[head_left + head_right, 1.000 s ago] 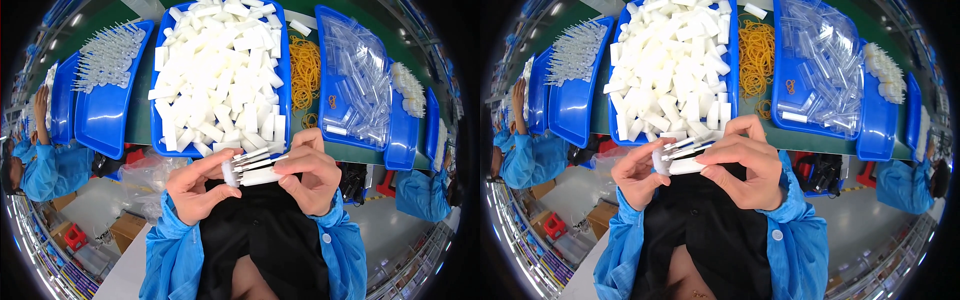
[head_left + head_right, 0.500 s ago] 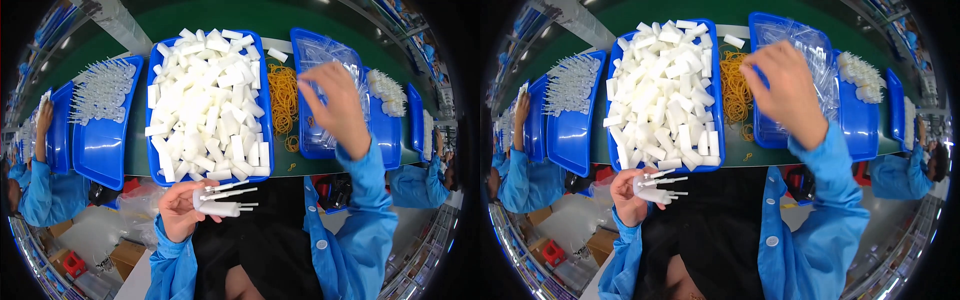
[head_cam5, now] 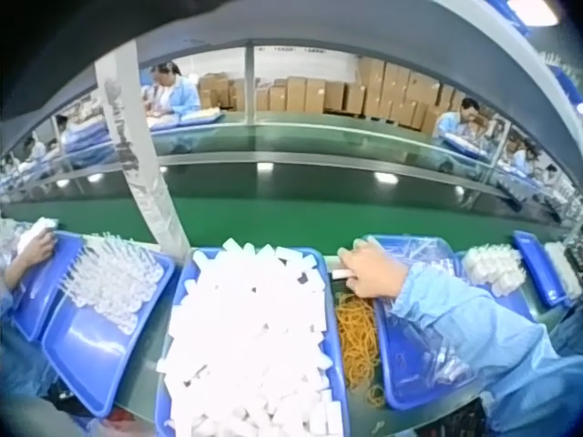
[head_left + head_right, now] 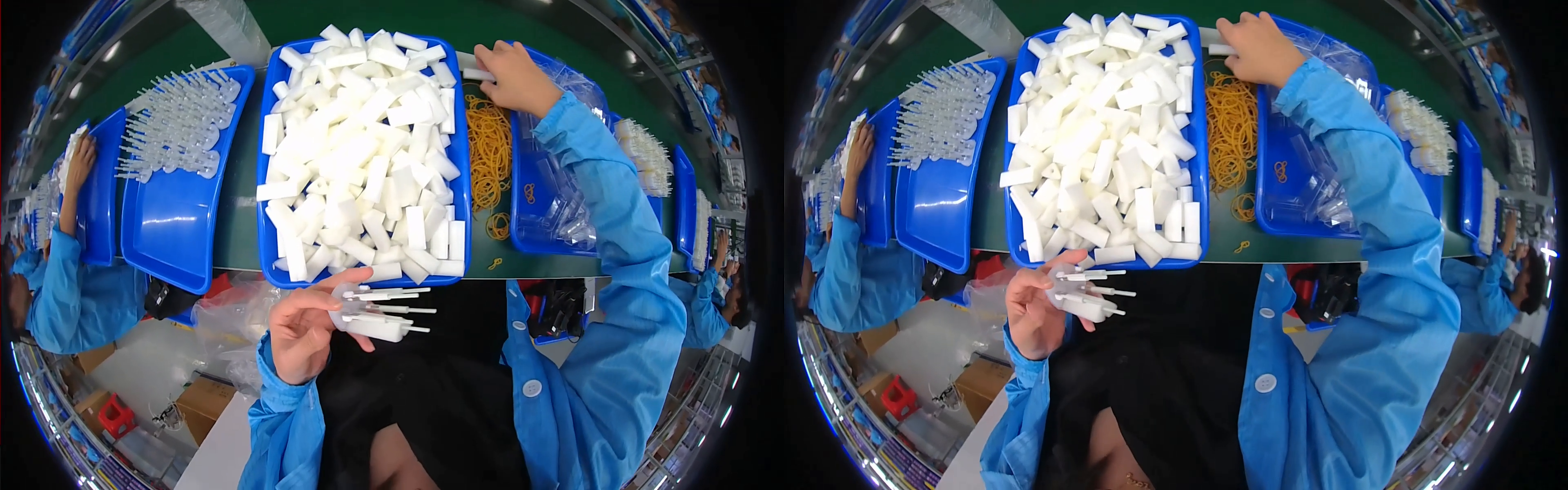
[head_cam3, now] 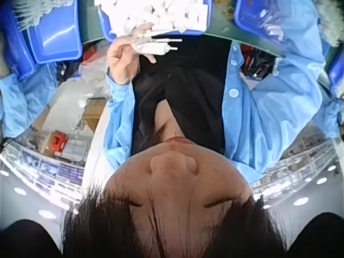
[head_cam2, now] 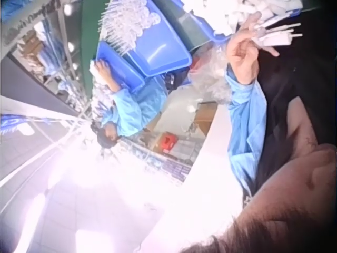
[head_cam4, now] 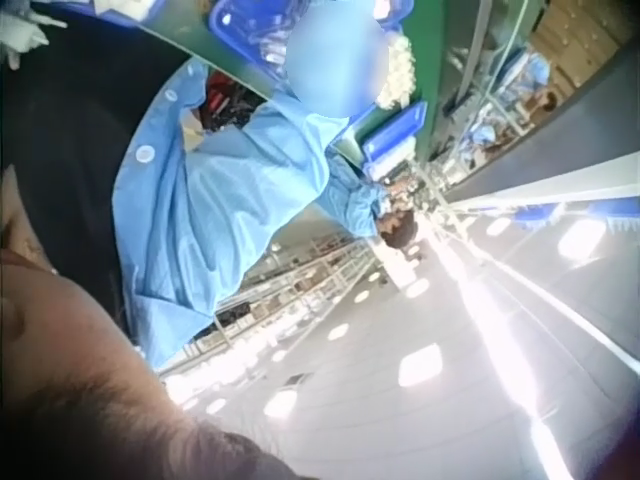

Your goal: The person pours foam pieces into a tray, attaches the foam pieces onto the prongs of a plastic base, slides clear plastic sleeves over them, and fastens the assembly with a rubber band before placing it into a tray.

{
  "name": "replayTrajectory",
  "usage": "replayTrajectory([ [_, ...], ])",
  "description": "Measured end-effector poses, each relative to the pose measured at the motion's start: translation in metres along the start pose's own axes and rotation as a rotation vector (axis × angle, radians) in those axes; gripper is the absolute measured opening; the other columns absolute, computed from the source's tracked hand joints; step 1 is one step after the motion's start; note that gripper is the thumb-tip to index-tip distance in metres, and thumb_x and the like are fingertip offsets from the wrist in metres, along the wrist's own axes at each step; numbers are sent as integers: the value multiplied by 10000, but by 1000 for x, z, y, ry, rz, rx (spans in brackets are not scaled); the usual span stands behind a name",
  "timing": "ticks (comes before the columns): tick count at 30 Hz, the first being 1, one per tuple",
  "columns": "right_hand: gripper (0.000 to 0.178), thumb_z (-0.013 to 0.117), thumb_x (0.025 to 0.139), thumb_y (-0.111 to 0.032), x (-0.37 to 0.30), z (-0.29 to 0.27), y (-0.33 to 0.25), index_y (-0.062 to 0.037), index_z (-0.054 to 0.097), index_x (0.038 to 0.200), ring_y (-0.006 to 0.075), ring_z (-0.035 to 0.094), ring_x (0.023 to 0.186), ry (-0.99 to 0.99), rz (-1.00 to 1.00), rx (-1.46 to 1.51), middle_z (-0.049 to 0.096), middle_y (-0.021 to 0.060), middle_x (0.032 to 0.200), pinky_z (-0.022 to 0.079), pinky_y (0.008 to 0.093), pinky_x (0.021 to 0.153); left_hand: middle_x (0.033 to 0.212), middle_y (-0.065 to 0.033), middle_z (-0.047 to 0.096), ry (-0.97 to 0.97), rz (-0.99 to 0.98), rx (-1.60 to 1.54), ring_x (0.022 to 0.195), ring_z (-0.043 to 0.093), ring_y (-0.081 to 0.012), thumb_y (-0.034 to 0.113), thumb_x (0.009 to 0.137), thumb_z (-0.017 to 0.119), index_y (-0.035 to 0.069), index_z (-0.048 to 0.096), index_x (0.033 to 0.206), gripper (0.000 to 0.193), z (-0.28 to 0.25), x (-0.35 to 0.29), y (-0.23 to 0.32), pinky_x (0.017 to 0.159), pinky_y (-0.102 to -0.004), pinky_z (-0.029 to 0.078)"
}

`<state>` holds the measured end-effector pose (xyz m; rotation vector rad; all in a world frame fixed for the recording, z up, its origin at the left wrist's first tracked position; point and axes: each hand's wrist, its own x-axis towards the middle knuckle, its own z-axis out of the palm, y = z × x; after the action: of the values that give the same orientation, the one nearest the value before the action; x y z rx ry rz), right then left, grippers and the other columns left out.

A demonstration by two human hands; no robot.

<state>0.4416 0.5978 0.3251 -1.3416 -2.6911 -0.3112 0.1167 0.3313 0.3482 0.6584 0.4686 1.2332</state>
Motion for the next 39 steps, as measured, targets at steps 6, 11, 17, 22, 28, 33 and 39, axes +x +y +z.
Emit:
replayTrajectory([
  [6,116,575,830,-100,-20,-85,-33,-27,543,915,247,558,719,191,67,178,548,114,770,438,309,641,1219,-335,451,120,-28,117,1013,578,-387,-63,789,579,-32,523,1139,355,15,2,0,699,-399,562],
  [11,88,562,854,-57,-86,-143,-128,-4,611,904,129,517,652,274,210,804,589,88,804,396,241,579,1212,-306,480,97,73,349,1054,564,-313,-70,768,613,-56,478,1189,442,7,-7,-4,829,-382,516],
  [17,130,568,840,-6,-146,-123,-197,33,562,964,106,441,704,355,569,1538,552,62,830,354,217,655,1192,-289,503,121,102,336,1063,556,-288,-69,743,650,-51,511,1159,438,17,-4,-11,870,-369,495],
  [22,136,579,830,5,-146,-112,-203,31,562,962,110,465,714,406,521,1598,555,76,839,370,216,654,1175,-278,518,137,82,418,1032,576,-303,-53,723,685,-50,550,1111,411,20,-6,-13,847,-363,511],
  [28,134,575,833,12,-145,-108,-200,37,562,964,118,503,713,359,550,1890,567,101,853,409,226,657,1157,-277,532,185,83,504,1011,586,-299,-37,705,707,-53,558,1099,421,24,-6,-13,819,-366,521],
  [33,146,616,794,22,-141,-103,-202,39,590,937,128,478,693,393,433,1583,579,86,842,391,240,666,1129,-292,542,145,116,536,1020,580,-314,-59,691,712,-62,562,1083,420,26,-4,-13,813,-362,521],
  [39,162,650,759,21,-135,-100,-203,30,634,920,161,478,752,460,423,1541,585,80,792,386,254,689,1056,-283,583,100,141,604,1029,573,-343,-90,660,722,-78,578,1048,414,27,1,-10,805,-365,520],
])
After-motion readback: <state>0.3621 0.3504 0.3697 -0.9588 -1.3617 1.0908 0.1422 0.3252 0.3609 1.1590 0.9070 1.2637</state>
